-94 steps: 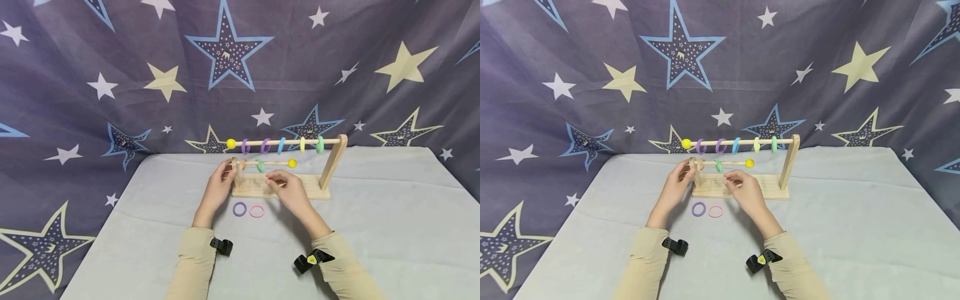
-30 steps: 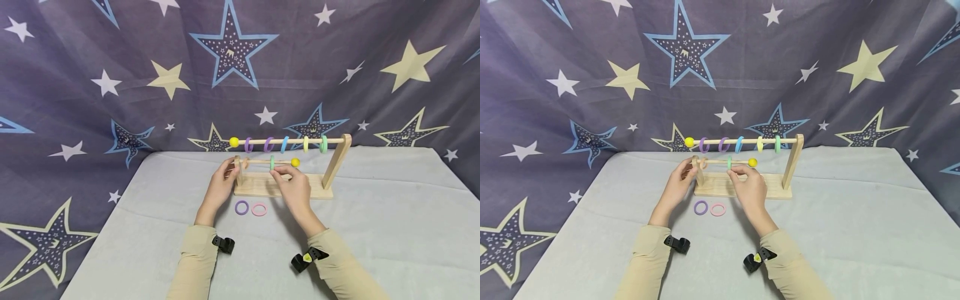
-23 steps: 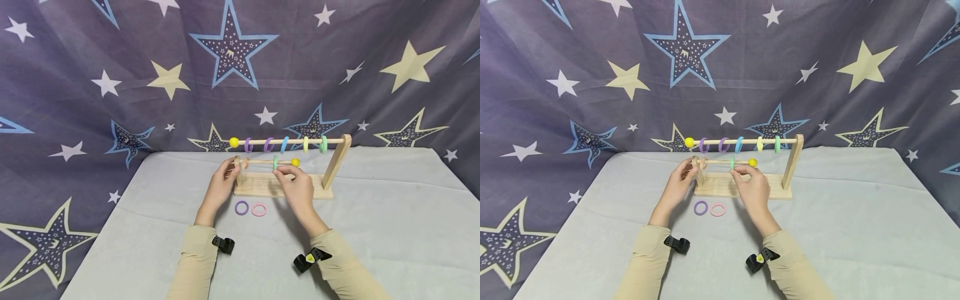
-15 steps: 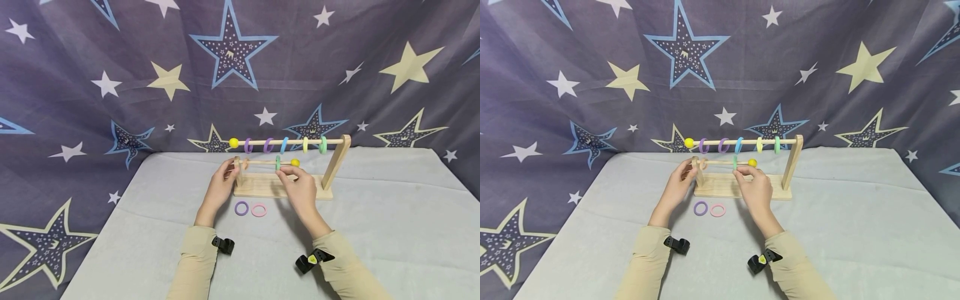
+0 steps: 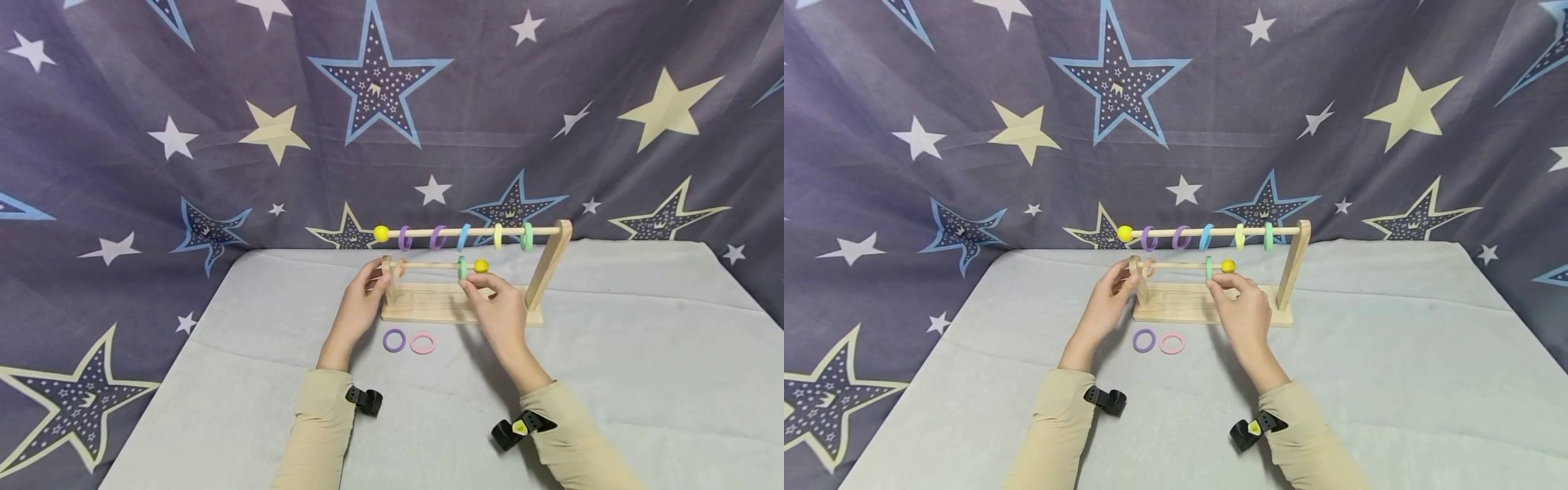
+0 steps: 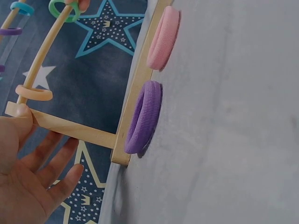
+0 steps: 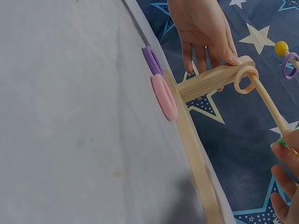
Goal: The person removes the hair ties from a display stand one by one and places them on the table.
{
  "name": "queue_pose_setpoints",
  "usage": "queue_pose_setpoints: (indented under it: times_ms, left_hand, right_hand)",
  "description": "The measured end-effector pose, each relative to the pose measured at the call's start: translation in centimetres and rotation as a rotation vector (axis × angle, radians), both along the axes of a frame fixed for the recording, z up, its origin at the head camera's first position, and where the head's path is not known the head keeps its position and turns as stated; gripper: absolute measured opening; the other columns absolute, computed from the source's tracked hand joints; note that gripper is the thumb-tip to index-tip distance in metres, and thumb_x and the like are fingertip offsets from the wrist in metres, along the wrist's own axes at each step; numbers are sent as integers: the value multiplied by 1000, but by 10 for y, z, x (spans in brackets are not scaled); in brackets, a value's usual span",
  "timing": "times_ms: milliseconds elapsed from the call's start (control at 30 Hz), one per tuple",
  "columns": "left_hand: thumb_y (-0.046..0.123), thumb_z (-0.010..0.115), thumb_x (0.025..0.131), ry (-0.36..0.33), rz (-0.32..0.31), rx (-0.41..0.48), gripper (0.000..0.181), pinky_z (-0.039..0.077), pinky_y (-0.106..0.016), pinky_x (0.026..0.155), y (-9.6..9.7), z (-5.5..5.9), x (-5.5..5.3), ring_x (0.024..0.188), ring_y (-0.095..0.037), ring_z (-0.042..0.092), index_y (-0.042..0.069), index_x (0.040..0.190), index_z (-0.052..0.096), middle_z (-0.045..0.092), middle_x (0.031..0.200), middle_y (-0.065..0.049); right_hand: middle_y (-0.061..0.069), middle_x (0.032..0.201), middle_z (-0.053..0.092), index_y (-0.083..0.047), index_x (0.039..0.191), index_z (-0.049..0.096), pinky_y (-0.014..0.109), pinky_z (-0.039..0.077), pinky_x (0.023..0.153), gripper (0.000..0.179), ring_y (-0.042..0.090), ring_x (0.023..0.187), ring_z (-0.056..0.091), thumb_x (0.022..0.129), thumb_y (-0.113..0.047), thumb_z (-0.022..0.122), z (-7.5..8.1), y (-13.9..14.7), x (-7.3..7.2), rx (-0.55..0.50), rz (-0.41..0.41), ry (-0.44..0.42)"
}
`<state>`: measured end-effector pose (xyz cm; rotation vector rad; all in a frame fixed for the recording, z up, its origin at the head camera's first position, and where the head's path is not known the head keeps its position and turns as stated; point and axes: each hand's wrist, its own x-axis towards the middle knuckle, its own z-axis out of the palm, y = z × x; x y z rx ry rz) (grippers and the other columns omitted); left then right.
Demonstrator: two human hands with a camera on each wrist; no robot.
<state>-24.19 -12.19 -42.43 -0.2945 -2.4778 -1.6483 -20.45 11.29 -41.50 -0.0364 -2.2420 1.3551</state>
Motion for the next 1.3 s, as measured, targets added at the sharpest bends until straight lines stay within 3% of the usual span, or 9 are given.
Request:
queue_pose_setpoints:
  times_ms: [233, 467, 800, 1167, 1300]
  left_hand:
    - [25, 53, 103, -2, 2, 1, 43, 46, -43, 101, 0, 0, 0, 115, -31, 60, 9, 142, 51, 62, 127, -19]
    - [25, 54, 103, 8, 2, 6, 43, 46, -43, 100, -1, 1, 1, 115, -32, 61, 8, 142, 51, 62, 127, -20]
    - [26, 54, 103, 7, -1, -4, 43, 46, -43, 101, -1, 0, 0, 115, -32, 61, 8, 142, 51, 62, 127, -20]
    - [26, 54, 102, 0, -1, -5, 44, 46, -42, 102, -1, 1, 1, 116, -31, 60, 8, 142, 51, 62, 127, -20]
    - [26, 54, 103, -2, -1, -6, 44, 46, -42, 102, 0, 2, 1, 116, -32, 60, 7, 142, 51, 61, 127, -20]
  right_hand:
    - [8, 96, 75, -6, 96, 78, 40, 51, 75, 15, 25, 88, 67, 86, -18, 79, -1, 6, 0, -1, 4, 12]
    - [7, 96, 75, -6, 97, 78, 32, 47, 74, 16, 23, 90, 67, 87, -19, 79, 0, 10, 2, -5, 2, -12]
    - [7, 91, 76, -6, 100, 77, 18, 43, 68, 18, 20, 82, 66, 87, -19, 78, -1, 17, 2, 12, 3, 18]
    - [7, 92, 76, -8, 99, 77, 29, 45, 73, 17, 23, 87, 68, 89, -22, 77, -5, 23, 1, 35, -24, 17]
    - [8, 91, 76, -6, 99, 77, 27, 45, 72, 17, 24, 87, 68, 88, -20, 77, -4, 25, 2, 32, -29, 32]
